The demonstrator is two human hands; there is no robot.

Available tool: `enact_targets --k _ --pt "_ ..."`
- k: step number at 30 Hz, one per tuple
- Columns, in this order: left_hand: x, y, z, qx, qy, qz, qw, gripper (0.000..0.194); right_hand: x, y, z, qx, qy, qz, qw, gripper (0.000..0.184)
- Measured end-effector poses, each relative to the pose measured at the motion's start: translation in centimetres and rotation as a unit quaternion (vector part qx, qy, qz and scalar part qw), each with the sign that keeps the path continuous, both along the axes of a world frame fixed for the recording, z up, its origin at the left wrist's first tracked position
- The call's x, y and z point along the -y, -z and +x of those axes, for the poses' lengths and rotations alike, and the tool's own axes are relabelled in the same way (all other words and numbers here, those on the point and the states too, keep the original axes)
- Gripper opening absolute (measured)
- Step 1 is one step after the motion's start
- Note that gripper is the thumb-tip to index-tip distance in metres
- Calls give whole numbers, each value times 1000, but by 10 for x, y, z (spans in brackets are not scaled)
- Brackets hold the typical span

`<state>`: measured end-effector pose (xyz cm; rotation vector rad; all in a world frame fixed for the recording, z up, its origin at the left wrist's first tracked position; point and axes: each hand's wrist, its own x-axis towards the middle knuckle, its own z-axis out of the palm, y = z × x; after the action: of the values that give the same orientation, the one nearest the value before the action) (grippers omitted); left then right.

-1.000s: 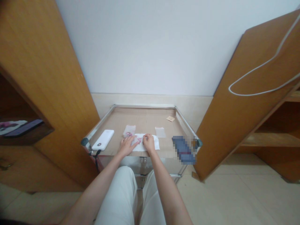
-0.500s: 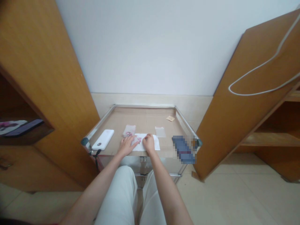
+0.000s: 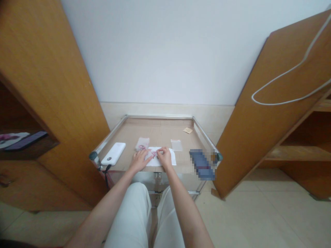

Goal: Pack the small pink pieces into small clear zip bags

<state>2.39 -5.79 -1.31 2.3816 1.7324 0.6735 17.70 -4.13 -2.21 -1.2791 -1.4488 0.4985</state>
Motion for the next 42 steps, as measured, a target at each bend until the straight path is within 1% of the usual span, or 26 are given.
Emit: enact_targets --k 4,9,15,18,21,25,30,35,40,42 --pt "1 -1 0 -6 4 1 1000 47 4 -6 0 -55 -54 -49 996 15" --pt "2 -3 0 -21 1 -1 1000 48 4 -6 -1 -88 -98 -87 988 21" --pt "3 -5 1 -18 1 -2 1000 47 6 -7 -2 -90 -123 -78 985 26" --pt "3 -4 1 -12 -1 -1 1000 46 6 -8 -2 -99 -118 -72 985 27" --pt "2 -3 1 0 -3 -3 1000 45 6 -8 -2 -107 -106 -45 988 23" --pt "2 -2 0 35 -3 5 999 44 5 -8 -1 -86 -102 -9 991 20" --pt "-3 2 -1 118 -22 25 992 42 8 -10 0 -52 -109 -16 993 21" --pt "-9 5 1 203 -3 52 978 42 10 -13 -1 -29 -126 4 992 21" --pt "-11 1 6 232 12 48 971 39 9 -13 0 -56 -131 8 990 20" --pt "-11 -2 9 241 17 48 969 41 9 -12 0 -72 -142 5 987 21"
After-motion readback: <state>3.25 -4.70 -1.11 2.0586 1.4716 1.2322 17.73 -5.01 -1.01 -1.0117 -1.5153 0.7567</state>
